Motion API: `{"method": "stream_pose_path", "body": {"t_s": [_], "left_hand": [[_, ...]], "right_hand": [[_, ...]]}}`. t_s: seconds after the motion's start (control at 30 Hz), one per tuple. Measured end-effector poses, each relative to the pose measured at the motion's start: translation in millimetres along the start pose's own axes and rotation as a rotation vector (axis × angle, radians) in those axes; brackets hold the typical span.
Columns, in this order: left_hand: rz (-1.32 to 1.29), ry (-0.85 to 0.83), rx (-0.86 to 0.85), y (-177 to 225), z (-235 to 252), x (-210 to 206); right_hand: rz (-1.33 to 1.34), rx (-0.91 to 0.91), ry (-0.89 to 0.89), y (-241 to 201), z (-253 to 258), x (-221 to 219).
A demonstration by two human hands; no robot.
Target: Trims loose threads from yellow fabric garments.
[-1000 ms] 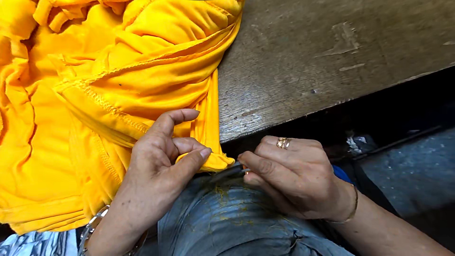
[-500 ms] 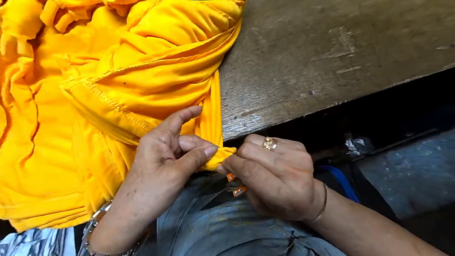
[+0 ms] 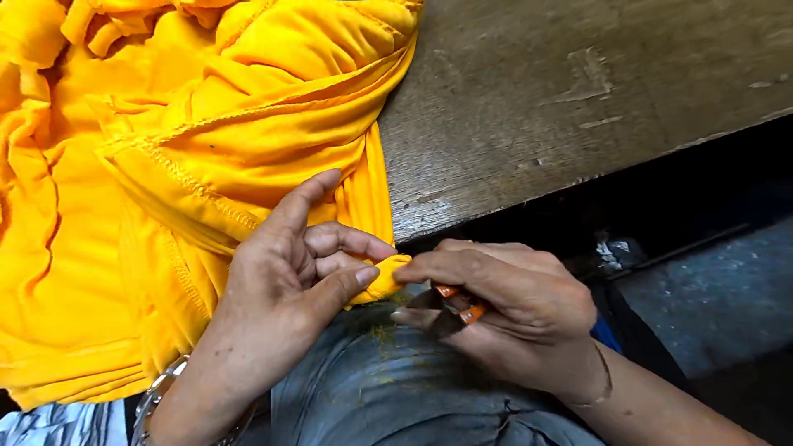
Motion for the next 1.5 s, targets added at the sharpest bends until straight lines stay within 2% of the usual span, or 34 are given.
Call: {"method": "stream_pose_path", "body": {"t_s": [0.1, 0.17, 0.27, 0.37, 0.43, 0.53, 0.63, 0.7, 0.8, 0.93, 1.0, 1.07, 1.17, 1.27, 1.4, 1.47, 1.5], "left_hand": [[0.037, 0.018, -0.003, 3, -1, -2], [0.053, 0.038, -0.012, 4, -2, 0], [0.090, 0.082, -0.092, 11, -5, 10], [0.228, 0.179, -0.219, 26, -13, 28], [0.354, 0.318, -0.253, 40, -23, 43], [0.423, 0.554, -0.268, 55, -39, 70], [0.407, 0.625, -0.320, 43, -42, 109], [0.509, 0.699, -0.339, 32, -29, 122], [0.672, 0.687, -0.340, 4, -4, 136], [0.709, 0.717, -0.320, -14, 5, 141], [0.724, 0.745, -0.255, -12, 3, 149], [0.714, 0.739, -0.114, -8, 3, 155], [0.606, 0.686, 0.059, -6, 11, 143], [0.514, 0.633, 0.095, -4, 17, 119], [0.540, 0.606, -0.144, 14, 8, 57], [0.640, 0.428, -0.301, 16, 1, 15], [0.641, 0.282, -0.374, 15, -6, -6]], "right_hand": [[0.039, 0.053, -0.041, 1, 7, -6], [0.245, 0.038, -0.048, 2, 9, -5], [0.470, -0.171, 0.103, 10, 5, 5], [0.509, -0.355, 0.260, 26, -1, 14], [0.479, -0.423, 0.299, 31, -3, 13], [0.425, -0.441, 0.273, 30, -3, 12], [0.357, -0.461, 0.187, 30, -2, 11], [0.302, -0.517, 0.118, 32, -3, 10], [0.245, -0.604, 0.028, 35, -5, 6], [0.347, -0.605, -0.041, 37, 0, 1], [0.405, -0.596, -0.030, 40, 7, 2], [0.432, -0.616, -0.008, 43, 14, 3], [0.488, -0.724, 0.055, 50, 20, 6], [0.556, -0.866, 0.152, 57, 19, 9], [0.619, -0.936, 0.207, 61, 19, 13], [0.622, -0.942, 0.221, 64, 22, 14], [0.593, -0.942, 0.227, 65, 25, 14]]}}
Point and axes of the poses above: each hand's wrist, its own z-axis towards the middle knuckle, its own x-axis out of the back of the hand, y = z × x, the point moved 4 cm from there along z, towards the middle knuckle, and after that the axes turned 11 degrees about x, right-handed, at the moved point
